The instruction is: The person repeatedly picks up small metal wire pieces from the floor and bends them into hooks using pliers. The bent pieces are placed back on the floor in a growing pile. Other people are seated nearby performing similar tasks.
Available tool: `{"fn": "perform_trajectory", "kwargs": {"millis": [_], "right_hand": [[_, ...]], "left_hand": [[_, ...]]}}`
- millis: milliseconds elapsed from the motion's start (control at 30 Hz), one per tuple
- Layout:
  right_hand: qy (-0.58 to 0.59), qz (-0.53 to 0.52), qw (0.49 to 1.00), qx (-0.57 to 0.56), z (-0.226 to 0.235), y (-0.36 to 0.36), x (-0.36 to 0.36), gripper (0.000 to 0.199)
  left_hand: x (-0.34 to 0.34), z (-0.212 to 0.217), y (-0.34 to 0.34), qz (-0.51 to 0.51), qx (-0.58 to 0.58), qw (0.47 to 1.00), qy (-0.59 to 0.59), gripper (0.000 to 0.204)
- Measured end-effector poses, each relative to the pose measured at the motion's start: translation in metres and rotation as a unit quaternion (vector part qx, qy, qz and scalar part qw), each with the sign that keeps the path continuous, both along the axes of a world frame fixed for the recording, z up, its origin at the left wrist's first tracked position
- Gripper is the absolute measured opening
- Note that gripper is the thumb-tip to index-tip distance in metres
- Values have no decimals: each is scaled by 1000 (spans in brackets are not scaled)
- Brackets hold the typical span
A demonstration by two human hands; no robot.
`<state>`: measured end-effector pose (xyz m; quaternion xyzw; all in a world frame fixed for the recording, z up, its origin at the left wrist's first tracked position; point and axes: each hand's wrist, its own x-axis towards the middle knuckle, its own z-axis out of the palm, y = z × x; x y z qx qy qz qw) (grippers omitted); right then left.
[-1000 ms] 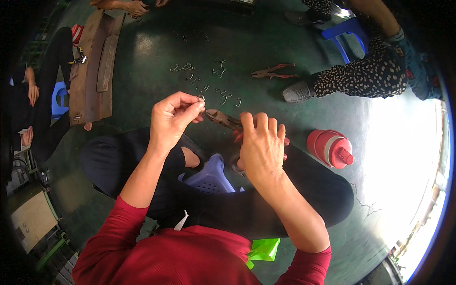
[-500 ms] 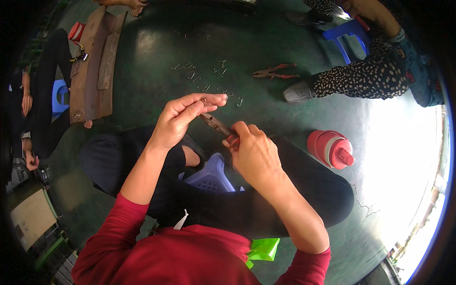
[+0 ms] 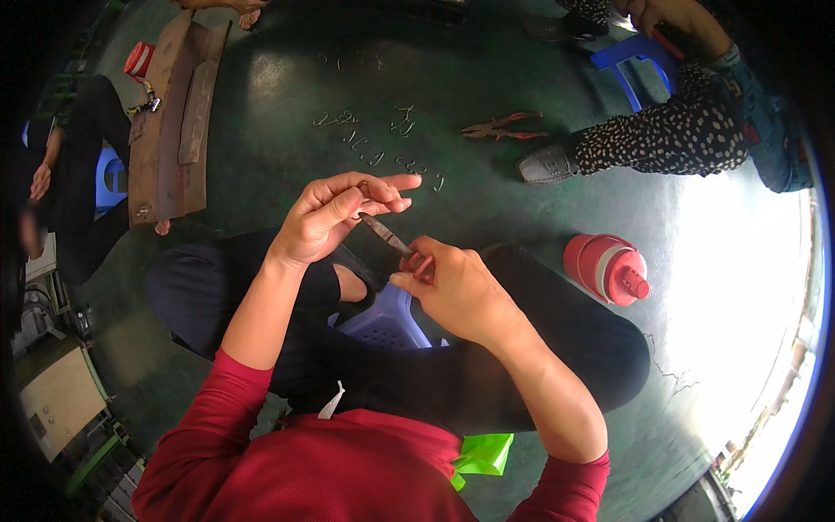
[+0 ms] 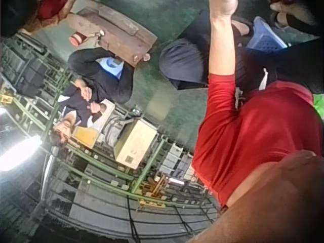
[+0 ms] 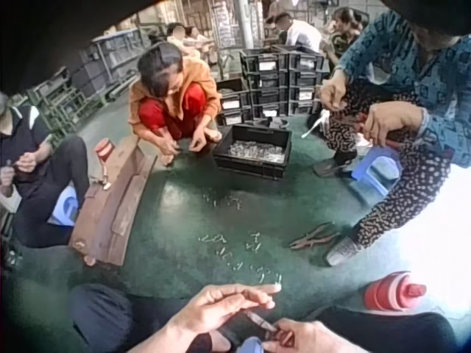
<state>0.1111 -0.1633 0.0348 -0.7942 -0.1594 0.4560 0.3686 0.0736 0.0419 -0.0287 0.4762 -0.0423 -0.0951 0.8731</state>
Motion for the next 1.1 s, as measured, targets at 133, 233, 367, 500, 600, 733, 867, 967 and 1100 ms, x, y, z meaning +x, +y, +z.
{"fn": "perform_trajectory", "kwargs": {"millis": [133,233,367,500,600,733,867,967,1100], "right_hand": [[34,5,999,4,-3,-1,0,18],[81,24,996,16,-5,-3,3,17],[109,25,994,-2,-7,-6,12,17],[103,20,994,-16,-12,-10,17,23],[24,18,999,-36,-20,-15,14,27],[-200,43,969,-135,-30,-25,9,27],[-300,72,923,-229,-33,-36,2,30],[-312,114,909,-253,-34,-45,1,31],[-325,133,892,-285,-39,-53,1,29]], "left_hand": [[1,-2,2,-13,-7,1000,-14,30],[2,0,2,-24,-5,1000,-19,29],[2,4,-1,3,41,998,48,29],[6,7,4,25,50,995,87,28],[6,-4,3,31,140,988,66,26],[12,-48,3,177,334,925,42,19],[40,-97,12,164,377,886,216,24],[103,-99,25,213,259,922,195,21],[228,-60,60,335,98,933,89,30]]}}
